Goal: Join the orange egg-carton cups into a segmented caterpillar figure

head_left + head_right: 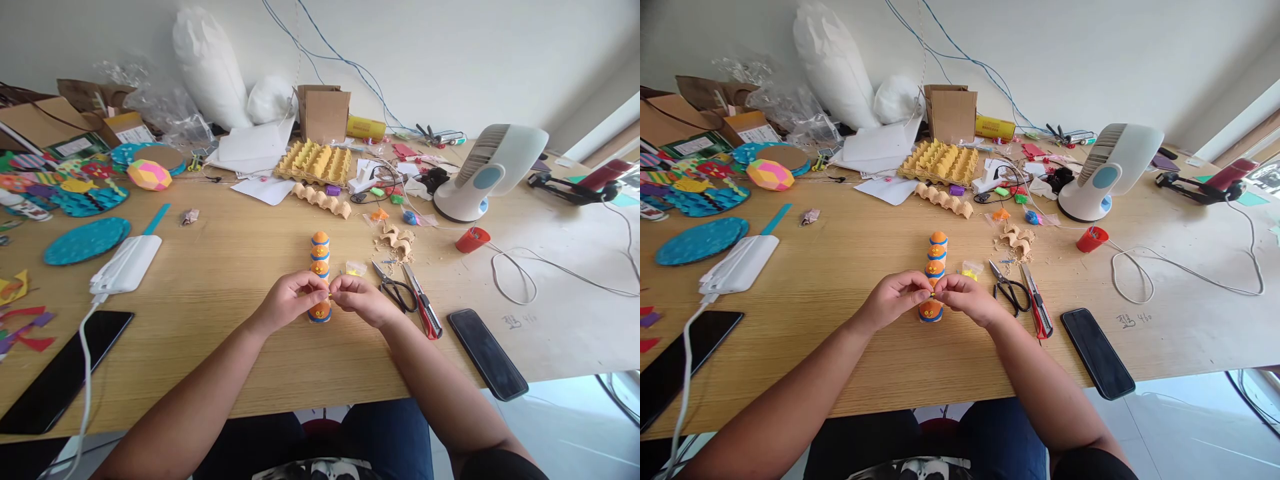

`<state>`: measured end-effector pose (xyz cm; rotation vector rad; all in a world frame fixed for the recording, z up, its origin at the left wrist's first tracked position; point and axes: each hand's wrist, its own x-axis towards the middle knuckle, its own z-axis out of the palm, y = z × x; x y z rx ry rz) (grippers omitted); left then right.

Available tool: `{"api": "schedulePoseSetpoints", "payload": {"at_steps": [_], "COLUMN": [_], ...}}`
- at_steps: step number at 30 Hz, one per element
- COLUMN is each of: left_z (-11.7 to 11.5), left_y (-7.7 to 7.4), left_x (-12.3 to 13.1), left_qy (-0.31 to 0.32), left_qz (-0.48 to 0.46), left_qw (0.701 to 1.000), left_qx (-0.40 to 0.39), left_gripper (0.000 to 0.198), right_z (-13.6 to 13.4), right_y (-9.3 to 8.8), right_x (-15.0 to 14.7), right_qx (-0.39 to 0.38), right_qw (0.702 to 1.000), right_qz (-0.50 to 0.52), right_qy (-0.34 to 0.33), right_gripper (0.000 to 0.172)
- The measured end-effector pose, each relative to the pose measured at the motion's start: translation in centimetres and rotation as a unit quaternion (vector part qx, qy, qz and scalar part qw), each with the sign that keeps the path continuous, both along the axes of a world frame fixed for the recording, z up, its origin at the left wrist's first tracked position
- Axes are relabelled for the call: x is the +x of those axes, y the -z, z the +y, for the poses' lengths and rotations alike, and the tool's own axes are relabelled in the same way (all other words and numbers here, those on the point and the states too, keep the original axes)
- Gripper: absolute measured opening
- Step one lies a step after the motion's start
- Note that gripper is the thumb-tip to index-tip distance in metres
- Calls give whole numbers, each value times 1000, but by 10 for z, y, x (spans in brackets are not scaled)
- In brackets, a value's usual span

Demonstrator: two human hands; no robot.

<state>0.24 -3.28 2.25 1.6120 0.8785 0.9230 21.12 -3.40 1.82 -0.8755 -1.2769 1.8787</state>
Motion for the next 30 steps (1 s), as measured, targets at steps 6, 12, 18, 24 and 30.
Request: {"api": "schedulePoseSetpoints", "payload": {"at_steps": [6, 12, 18, 24, 30], "left_z": [0, 0, 0, -1, -1], "left_y": [3, 4, 5, 7, 5], "left_x": [1, 2, 2, 2, 2], "left_qy": [6, 7, 9, 7, 9], "left_qz": [-13, -20, -24, -26, -22], "left_qw": [999, 999, 998, 998, 998], "left_qx": [-33, -50, -50, -54, -52], "left_gripper": [23, 23, 21, 21, 21], "right_z": [0, 0, 0, -1, 0], "right_y": [-1, -1, -2, -2, -1], "right_x": [0, 0, 0, -1, -1], "right_qx": [-1, 2, 6, 7, 17], "right_qw": [1000, 1000, 1000, 1000, 1000], "right_qz": [3, 5, 1, -5, -2], "right_qy": [-1, 2, 5, 14, 17], "right_gripper": [28, 29, 28, 25, 22]}}
